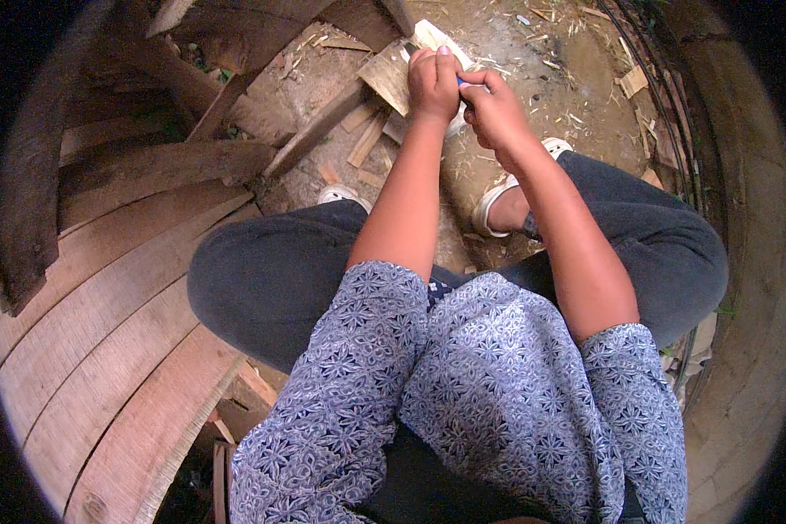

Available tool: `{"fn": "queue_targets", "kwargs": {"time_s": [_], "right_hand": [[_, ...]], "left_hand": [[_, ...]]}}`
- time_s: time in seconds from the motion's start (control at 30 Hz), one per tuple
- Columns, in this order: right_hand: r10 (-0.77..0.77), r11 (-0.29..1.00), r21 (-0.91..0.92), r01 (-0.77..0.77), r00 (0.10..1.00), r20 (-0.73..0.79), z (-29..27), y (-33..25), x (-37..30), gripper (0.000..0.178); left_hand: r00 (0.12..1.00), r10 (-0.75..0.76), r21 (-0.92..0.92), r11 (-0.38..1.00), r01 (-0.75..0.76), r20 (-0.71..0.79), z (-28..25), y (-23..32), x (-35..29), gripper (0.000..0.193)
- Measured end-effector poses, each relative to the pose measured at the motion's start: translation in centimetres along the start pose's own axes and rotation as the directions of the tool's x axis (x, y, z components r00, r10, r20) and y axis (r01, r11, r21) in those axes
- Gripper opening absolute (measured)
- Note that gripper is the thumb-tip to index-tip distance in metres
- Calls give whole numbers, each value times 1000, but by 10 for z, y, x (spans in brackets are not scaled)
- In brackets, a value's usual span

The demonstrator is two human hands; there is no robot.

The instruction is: The person sits on the ground and uses a chisel to carve a small rectangular block of wood. They repeatedly chip away at the wood, occasionally lifting and rotating the block to work on different sides.

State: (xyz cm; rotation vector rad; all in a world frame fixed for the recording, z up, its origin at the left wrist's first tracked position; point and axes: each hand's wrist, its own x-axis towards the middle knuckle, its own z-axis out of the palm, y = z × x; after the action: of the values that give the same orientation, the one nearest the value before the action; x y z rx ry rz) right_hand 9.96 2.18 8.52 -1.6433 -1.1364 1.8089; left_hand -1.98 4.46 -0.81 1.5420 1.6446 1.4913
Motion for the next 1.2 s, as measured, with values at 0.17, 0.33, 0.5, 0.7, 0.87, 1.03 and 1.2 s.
{"fn": "queue_targets", "kwargs": {"time_s": [0.17, 0.33, 0.5, 0.7, 0.87, 1.03, 1.2], "right_hand": [[-1, 999, 41, 1, 1000, 18, -1, 0, 1, 28], [-3, 999, 34, 3, 1000, -27, -1, 8, -2, 29], [13, 1000, 29, -12, 999, -33, -2, 10, -8, 29], [-23, 1000, 8, 24, 998, -56, 3, 2, 1, 26], [9, 999, -49, -11, 999, -36, -3, -13, 4, 21], [-52, 998, -34, 51, 998, -26, -5, 4, 6, 22], [21, 999, -42, -22, 999, -37, -11, 7, -7, 27]], "left_hand": [[998, 57, 46, 997, -57, 6, 2, -4, 6, 53], [997, 6, 85, 996, -12, 73, -1, 6, 1, 53], [998, 2, 68, 998, -6, 58, 0, 11, -5, 52], [1000, 20, 35, 999, -20, 0, 0, 4, 3, 54], [999, -46, 87, 995, 47, -12, 7, 1, 9, 57], [998, 24, 129, 991, -32, 61, 5, -2, 10, 55], [997, -31, 140, 990, 21, 72, 7, 8, -6, 53]]}}
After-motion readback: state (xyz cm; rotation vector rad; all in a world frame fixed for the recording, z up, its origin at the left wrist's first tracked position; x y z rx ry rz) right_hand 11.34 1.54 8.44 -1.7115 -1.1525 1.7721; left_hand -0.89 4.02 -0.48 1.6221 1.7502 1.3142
